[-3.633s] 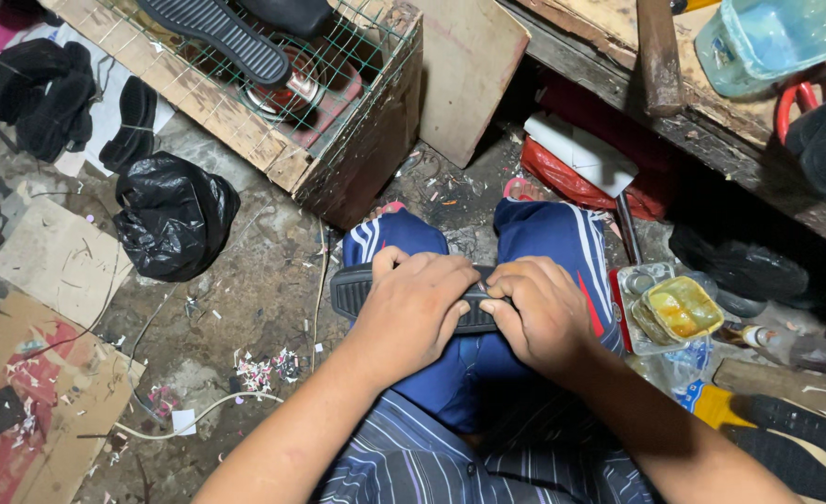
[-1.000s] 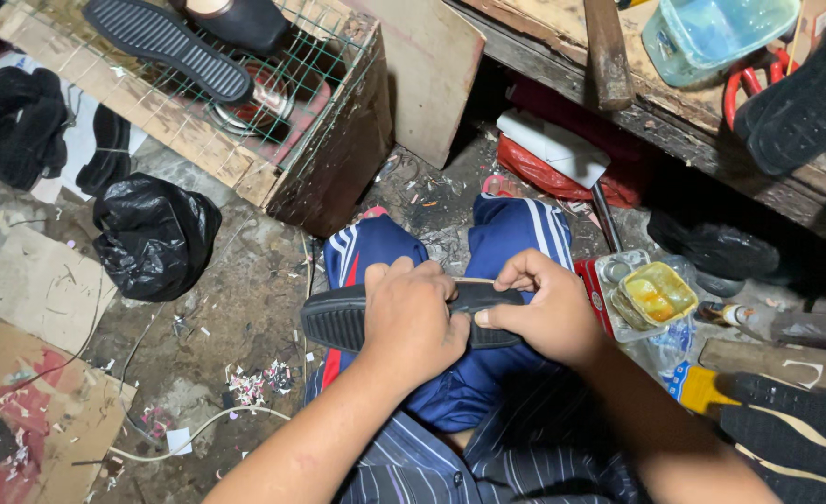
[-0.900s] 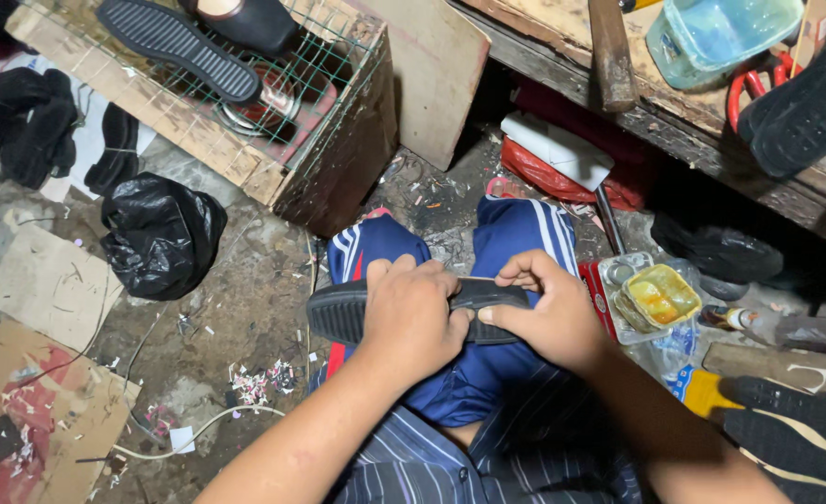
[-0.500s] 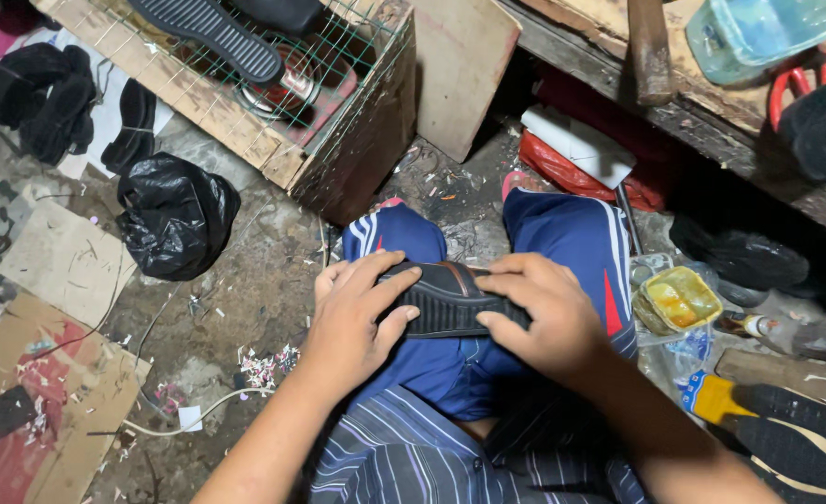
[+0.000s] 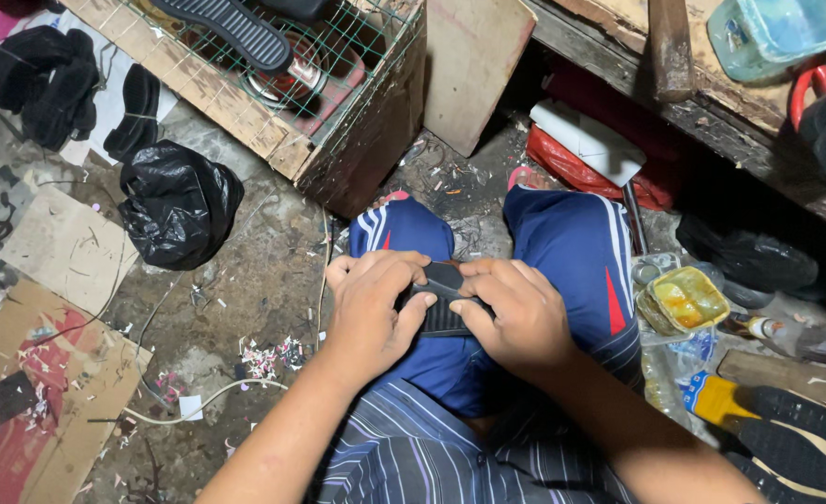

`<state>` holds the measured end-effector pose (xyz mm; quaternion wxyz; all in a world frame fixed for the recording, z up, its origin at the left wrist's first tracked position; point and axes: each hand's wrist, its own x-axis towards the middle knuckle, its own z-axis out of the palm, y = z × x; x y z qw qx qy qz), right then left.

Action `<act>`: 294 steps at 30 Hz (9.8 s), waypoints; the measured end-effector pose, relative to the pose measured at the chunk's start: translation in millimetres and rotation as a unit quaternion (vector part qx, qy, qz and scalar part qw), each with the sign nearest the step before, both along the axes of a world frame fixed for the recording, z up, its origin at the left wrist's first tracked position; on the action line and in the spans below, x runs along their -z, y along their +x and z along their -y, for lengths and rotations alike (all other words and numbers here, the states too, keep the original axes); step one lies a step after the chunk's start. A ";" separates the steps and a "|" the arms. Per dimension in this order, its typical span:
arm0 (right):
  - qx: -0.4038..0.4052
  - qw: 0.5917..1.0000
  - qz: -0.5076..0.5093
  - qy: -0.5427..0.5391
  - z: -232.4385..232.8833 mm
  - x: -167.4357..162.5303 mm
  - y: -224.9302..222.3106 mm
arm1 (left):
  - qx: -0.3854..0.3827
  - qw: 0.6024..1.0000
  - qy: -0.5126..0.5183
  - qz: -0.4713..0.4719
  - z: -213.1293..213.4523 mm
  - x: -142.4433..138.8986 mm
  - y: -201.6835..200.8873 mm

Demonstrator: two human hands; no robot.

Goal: The person sits on the floor of a shoe workshop and attaches rubber soles to shoe uppers. They align each sole with the upper, press the parts together, and use a hammer to tap and secure the sole around the edges, setting finished pairs on a wire rack.

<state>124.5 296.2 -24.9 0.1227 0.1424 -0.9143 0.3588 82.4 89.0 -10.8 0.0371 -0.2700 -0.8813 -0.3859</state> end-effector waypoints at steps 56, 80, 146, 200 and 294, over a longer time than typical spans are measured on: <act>-0.123 0.976 0.133 -0.118 13.8 -9.9 -38.9 | -0.101 0.825 0.409 0.378 40.8 20.5 18.1; -0.046 0.883 0.177 -0.433 18.3 -20.7 10.1 | -0.059 0.854 0.402 0.325 6.0 -28.2 43.6; 0.071 0.921 0.103 -0.370 -90.7 12.0 11.9 | 0.185 0.974 -0.027 0.127 -87.7 -25.3 -35.4; -0.117 0.925 -0.011 -0.361 13.1 -86.6 -4.7 | -0.031 0.973 0.224 -0.037 -0.1 -93.5 25.0; 0.134 0.845 0.164 -0.491 -73.1 -25.5 -33.2 | -0.032 0.992 -0.098 -0.071 -21.4 -39.3 -7.1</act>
